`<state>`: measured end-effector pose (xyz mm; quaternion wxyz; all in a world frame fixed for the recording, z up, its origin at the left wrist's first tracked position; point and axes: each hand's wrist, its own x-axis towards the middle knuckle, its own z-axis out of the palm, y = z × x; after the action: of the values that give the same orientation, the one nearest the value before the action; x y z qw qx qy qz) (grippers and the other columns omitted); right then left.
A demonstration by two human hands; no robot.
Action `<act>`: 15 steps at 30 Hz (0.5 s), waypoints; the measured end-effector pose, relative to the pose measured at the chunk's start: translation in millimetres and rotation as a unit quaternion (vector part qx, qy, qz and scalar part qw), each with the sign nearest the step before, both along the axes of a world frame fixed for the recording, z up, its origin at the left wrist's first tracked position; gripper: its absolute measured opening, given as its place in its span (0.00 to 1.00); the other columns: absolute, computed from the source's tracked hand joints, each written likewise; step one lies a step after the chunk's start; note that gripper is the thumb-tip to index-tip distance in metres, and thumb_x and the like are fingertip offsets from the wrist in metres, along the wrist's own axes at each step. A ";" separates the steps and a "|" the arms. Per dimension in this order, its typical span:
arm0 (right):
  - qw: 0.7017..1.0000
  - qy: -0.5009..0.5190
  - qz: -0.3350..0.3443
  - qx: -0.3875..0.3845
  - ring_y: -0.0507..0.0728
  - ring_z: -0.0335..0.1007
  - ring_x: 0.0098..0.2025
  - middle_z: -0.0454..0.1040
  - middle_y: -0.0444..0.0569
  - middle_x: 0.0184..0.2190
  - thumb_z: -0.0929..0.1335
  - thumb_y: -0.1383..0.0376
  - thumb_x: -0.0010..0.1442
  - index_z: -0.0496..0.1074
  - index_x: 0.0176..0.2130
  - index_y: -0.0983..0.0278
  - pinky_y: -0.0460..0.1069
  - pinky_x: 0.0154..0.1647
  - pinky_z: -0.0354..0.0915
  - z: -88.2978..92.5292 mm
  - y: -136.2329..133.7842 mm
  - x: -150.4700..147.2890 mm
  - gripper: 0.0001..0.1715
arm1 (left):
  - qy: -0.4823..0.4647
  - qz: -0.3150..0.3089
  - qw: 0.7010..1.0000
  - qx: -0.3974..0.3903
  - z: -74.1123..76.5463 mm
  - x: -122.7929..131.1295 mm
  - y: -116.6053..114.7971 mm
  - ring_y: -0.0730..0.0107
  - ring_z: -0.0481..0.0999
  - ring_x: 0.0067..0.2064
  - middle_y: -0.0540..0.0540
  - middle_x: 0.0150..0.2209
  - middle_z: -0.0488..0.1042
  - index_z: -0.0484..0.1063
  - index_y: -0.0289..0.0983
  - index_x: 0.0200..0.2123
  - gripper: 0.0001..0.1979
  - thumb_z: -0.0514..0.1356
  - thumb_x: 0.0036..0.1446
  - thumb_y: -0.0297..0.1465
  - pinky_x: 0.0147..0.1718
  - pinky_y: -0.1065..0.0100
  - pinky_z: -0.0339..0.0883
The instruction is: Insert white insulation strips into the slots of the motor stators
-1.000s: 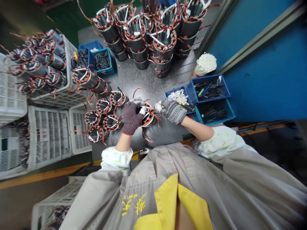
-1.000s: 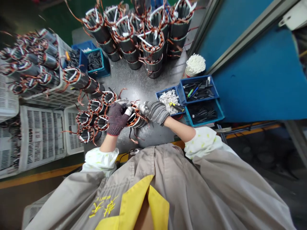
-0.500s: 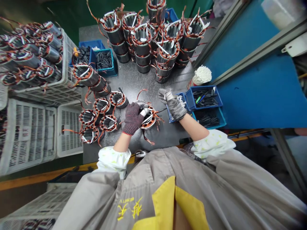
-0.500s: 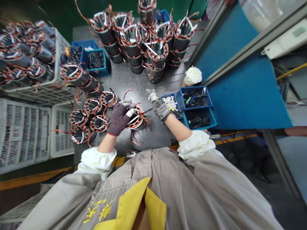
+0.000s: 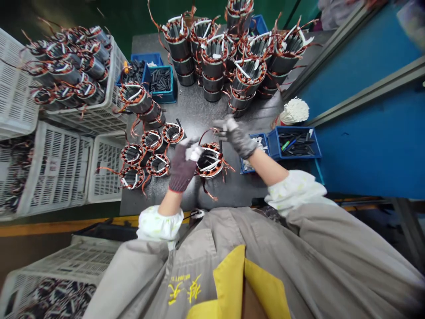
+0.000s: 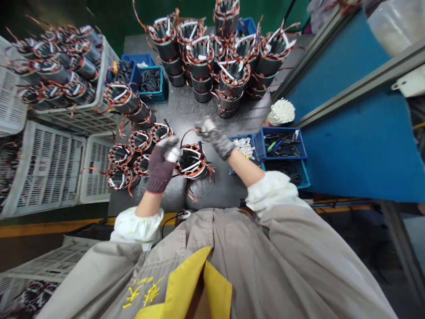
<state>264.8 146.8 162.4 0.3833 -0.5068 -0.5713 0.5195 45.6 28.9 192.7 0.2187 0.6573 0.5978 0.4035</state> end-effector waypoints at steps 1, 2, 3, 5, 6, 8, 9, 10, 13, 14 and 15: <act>0.996 0.041 -0.061 -0.043 0.62 0.87 0.45 0.86 0.54 0.42 0.59 0.33 0.77 0.80 0.48 0.59 0.59 0.51 0.84 -0.7 -2.3 19.9 0.39 | 0.000 0.034 0.999 0.019 6.0 -0.5 -11.1 0.54 0.85 0.62 0.38 0.61 0.85 0.76 0.42 0.67 0.22 0.58 0.79 0.43 0.71 0.46 0.72; 0.988 0.068 -0.125 -0.063 0.61 0.87 0.44 0.86 0.54 0.41 0.60 0.34 0.77 0.79 0.46 0.59 0.58 0.50 0.83 -1.9 -6.8 37.3 0.36 | 0.023 0.049 0.998 0.026 11.3 1.2 -21.6 0.53 0.85 0.63 0.38 0.61 0.85 0.75 0.43 0.69 0.23 0.60 0.78 0.44 0.75 0.43 0.68; 0.978 0.086 -0.174 -0.073 0.60 0.86 0.43 0.86 0.54 0.41 0.62 0.37 0.76 0.77 0.44 0.58 0.57 0.51 0.83 -3.2 -13.5 50.8 0.32 | 0.066 0.037 0.997 0.018 15.4 5.1 -30.4 0.50 0.85 0.64 0.39 0.60 0.86 0.76 0.44 0.69 0.24 0.64 0.76 0.45 0.79 0.39 0.62; 0.967 0.086 -0.235 -0.039 0.58 0.85 0.43 0.85 0.52 0.40 0.66 0.42 0.74 0.76 0.41 0.58 0.55 0.53 0.81 -4.7 -33.8 64.0 0.25 | 0.173 -0.041 0.983 -0.036 19.3 18.2 -40.6 0.42 0.86 0.63 0.39 0.55 0.89 0.79 0.45 0.68 0.28 0.72 0.69 0.45 0.82 0.30 0.51; 0.967 0.074 -0.242 -0.009 0.58 0.85 0.43 0.85 0.51 0.40 0.67 0.44 0.73 0.76 0.40 0.57 0.55 0.54 0.81 -3.9 -46.5 64.2 0.22 | 0.221 -0.082 0.969 -0.068 19.2 25.7 -41.9 0.38 0.87 0.61 0.38 0.52 0.89 0.80 0.44 0.67 0.29 0.75 0.65 0.44 0.81 0.26 0.49; 0.969 0.025 -0.239 0.061 0.60 0.85 0.44 0.85 0.50 0.39 0.68 0.45 0.73 0.77 0.39 0.57 0.58 0.56 0.81 2.9 -73.1 57.2 0.21 | 0.280 -0.133 0.944 -0.116 16.9 37.2 -39.7 0.35 0.88 0.56 0.35 0.48 0.90 0.83 0.43 0.65 0.29 0.77 0.63 0.44 0.79 0.21 0.50; 0.967 -0.011 -0.236 0.094 0.62 0.85 0.44 0.85 0.51 0.39 0.67 0.46 0.74 0.78 0.39 0.57 0.59 0.57 0.81 9.3 -84.9 52.1 0.21 | 0.287 -0.144 0.938 -0.128 15.6 39.2 -37.6 0.34 0.89 0.55 0.35 0.47 0.90 0.83 0.42 0.64 0.29 0.77 0.64 0.44 0.78 0.21 0.51; 0.964 -0.052 -0.228 0.125 0.63 0.85 0.45 0.86 0.52 0.39 0.66 0.47 0.76 0.79 0.39 0.57 0.61 0.58 0.81 17.6 -94.7 46.9 0.22 | 0.276 -0.153 0.940 -0.130 14.7 37.9 -35.5 0.35 0.89 0.54 0.36 0.47 0.90 0.83 0.43 0.64 0.28 0.76 0.64 0.45 0.78 0.21 0.53; 0.945 -0.205 -0.117 0.228 0.67 0.84 0.52 0.88 0.55 0.45 0.67 0.52 0.77 0.83 0.43 0.57 0.67 0.65 0.78 50.5 -105.8 30.4 0.18 | 0.133 -0.156 0.974 -0.098 13.1 15.6 -30.9 0.43 0.88 0.59 0.38 0.55 0.89 0.81 0.45 0.65 0.25 0.71 0.70 0.47 0.75 0.32 0.67; 0.930 -0.257 -0.039 0.261 0.69 0.83 0.57 0.88 0.56 0.50 0.69 0.55 0.76 0.85 0.46 0.56 0.69 0.68 0.75 61.5 -103.0 23.3 0.15 | 0.065 -0.129 0.986 -0.080 12.0 4.2 -29.5 0.47 0.87 0.61 0.39 0.58 0.88 0.80 0.45 0.66 0.24 0.67 0.74 0.48 0.73 0.38 0.72; 0.909 -0.303 0.048 0.282 0.71 0.81 0.62 0.88 0.56 0.56 0.70 0.57 0.75 0.86 0.49 0.56 0.70 0.71 0.73 70.9 -97.3 14.9 0.13 | 0.000 -0.086 0.994 -0.064 10.1 -7.4 -28.0 0.50 0.86 0.63 0.40 0.60 0.87 0.78 0.46 0.68 0.24 0.63 0.77 0.49 0.71 0.43 0.76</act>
<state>279.7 49.5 233.3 0.2933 -0.4827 -0.8063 0.1755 38.2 0.9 202.8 0.2937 0.6911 0.5637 0.3441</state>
